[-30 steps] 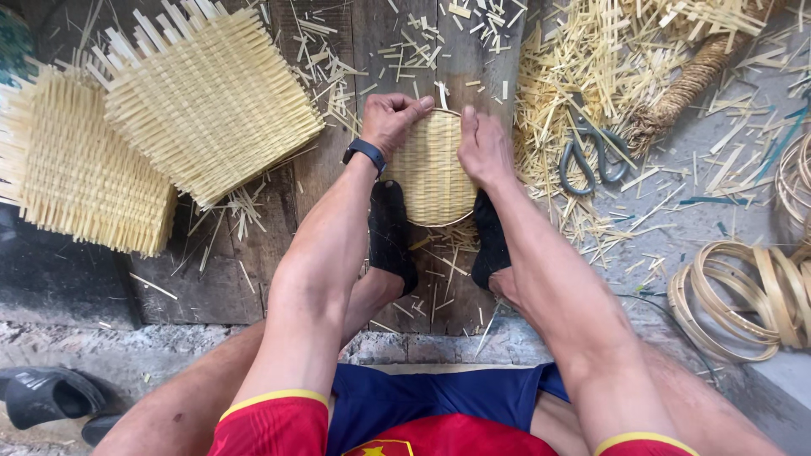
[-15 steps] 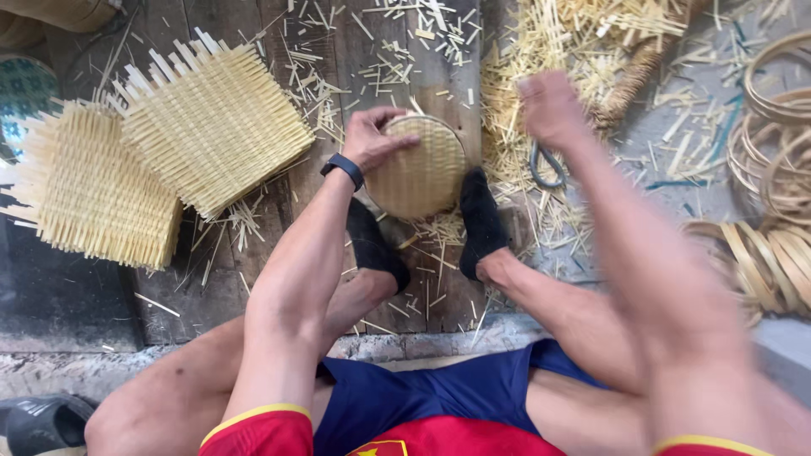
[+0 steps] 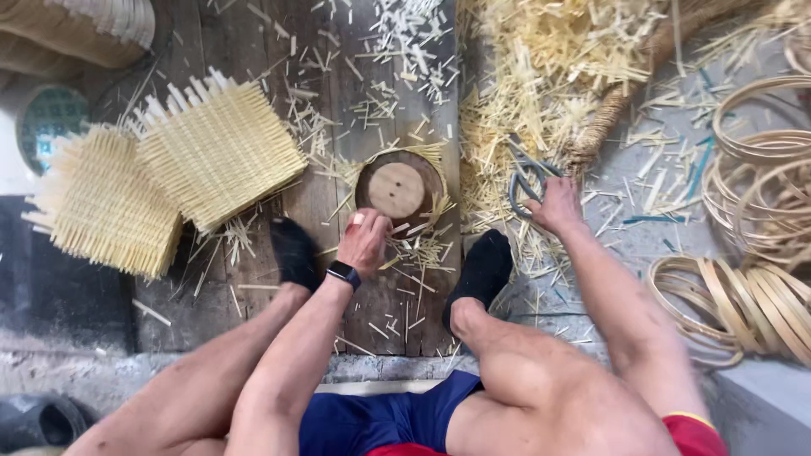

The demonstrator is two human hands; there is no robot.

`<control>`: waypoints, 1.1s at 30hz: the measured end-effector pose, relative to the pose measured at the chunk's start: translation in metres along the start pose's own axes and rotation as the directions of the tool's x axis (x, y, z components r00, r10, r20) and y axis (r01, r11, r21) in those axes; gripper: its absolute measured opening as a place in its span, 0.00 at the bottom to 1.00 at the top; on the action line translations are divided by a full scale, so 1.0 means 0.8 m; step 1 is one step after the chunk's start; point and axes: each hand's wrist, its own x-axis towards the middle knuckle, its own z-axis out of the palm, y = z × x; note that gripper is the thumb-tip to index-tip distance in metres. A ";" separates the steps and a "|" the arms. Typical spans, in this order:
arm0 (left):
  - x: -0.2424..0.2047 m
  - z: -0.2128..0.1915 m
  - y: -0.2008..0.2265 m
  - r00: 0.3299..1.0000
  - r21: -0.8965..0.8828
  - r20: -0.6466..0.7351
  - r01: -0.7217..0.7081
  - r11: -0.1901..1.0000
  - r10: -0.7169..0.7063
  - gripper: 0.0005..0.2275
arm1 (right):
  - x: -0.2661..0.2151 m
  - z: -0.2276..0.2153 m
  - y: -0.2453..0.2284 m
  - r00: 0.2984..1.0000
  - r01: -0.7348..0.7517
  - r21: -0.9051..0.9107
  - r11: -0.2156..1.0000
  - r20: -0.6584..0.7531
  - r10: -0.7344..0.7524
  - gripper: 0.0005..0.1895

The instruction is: The person sits on the floor and repeatedly places a circular bamboo frame over a square woven bamboo mat, then uses shears to trim the excess bamboo strips flush with the frame. The person repeats this process for multiple mats.

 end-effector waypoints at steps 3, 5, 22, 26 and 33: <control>0.007 0.011 -0.003 0.900 -0.196 -0.113 0.395 0.898 -0.421 0.10 | 0.003 0.053 0.012 0.992 -0.103 0.120 0.987 -0.055 0.110 0.34; 0.038 0.027 0.005 0.836 -0.281 -0.132 0.484 0.829 -0.532 0.30 | 0.022 0.059 0.021 0.945 -0.312 0.264 0.913 0.189 0.268 0.35; 0.077 0.019 0.049 0.848 -0.098 0.043 0.530 0.842 -0.528 0.46 | 0.113 -0.089 0.044 0.569 -0.382 0.019 0.924 0.793 0.219 0.16; 0.090 0.024 0.058 0.726 -0.279 0.000 0.661 0.697 -0.688 0.48 | 0.183 -0.105 0.061 0.750 -0.632 0.174 0.755 0.383 0.539 0.26; 0.087 0.026 0.029 0.887 -0.214 0.041 0.458 0.863 -0.460 0.44 | 0.068 -0.091 -0.041 0.693 -0.706 0.506 0.495 0.636 0.338 0.24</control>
